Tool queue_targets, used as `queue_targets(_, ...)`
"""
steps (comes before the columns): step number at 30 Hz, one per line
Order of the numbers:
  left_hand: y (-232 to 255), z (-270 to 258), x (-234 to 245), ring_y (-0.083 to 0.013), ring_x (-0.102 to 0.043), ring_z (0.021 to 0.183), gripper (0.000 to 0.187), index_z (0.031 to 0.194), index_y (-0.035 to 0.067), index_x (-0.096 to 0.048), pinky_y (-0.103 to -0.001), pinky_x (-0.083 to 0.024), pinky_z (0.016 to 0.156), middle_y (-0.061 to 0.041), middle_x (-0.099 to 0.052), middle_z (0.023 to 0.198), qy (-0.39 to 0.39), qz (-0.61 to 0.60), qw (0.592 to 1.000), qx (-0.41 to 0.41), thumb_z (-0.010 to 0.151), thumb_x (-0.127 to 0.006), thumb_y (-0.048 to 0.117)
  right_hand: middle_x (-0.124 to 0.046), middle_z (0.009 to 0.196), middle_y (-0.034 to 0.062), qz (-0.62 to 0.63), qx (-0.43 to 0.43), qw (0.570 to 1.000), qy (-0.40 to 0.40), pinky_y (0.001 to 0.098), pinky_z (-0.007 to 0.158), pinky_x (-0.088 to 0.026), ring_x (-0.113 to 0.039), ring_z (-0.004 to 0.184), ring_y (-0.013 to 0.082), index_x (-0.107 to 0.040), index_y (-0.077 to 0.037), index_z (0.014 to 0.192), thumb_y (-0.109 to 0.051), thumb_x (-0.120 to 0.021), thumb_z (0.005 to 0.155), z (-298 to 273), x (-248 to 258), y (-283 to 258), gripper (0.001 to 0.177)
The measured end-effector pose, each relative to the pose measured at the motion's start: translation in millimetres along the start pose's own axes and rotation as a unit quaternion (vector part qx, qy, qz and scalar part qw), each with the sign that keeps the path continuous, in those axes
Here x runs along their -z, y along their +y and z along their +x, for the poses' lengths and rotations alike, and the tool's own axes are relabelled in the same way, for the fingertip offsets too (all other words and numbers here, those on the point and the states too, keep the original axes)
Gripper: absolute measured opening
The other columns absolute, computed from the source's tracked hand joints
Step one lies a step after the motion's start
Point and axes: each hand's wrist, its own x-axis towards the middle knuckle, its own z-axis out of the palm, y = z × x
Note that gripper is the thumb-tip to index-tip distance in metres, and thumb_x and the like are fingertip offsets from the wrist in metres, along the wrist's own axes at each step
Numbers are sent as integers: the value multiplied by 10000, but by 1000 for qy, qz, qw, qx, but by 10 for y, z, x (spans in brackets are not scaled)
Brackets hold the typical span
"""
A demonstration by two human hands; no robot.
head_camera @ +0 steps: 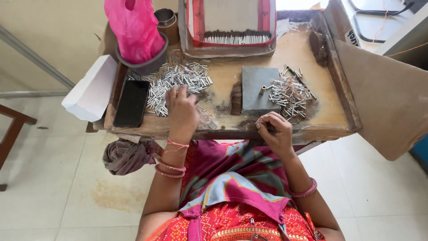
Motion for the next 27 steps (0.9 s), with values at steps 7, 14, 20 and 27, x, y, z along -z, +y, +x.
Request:
queue_targets(7,-20,55,-175,-342,-518,1305,212,921,-3,-731,-473,-313,1192,-195,-633,1307,0,50,997,-51,739,-651,-75,-643,877,70,10,2,1000,11,238,722,-524,-632,774,122,-627,42,951,93,-663,870,-18,-26,-15,103)
queue_targets(14,981,-288,-91,-362,-641,998,153,970,-25,-672,-433,-528,880,-164,-633,996,58,-301,950,-68,840,-675,-104,-638,907,58,104,-59,993,22,239,715,-523,-623,776,114,-622,34,993,61,-632,939,-159,-98,144,61)
queue_targets(20,1235,-420,-106,-261,-702,826,145,989,11,-660,-331,-569,714,-115,-630,961,6,-577,817,18,887,-650,-91,-656,856,54,558,-241,793,46,283,653,-558,-638,718,124,-637,-4,1056,-93,-619,1035,-239,-159,166,93)
queue_targets(27,1100,-490,-82,-354,-588,964,230,1091,5,-602,-441,-507,850,-159,-573,1059,135,-355,907,-181,869,-642,-40,-671,871,57,579,-288,761,45,277,642,-564,-653,724,123,-633,-7,1061,-110,-618,1049,-336,-275,185,105)
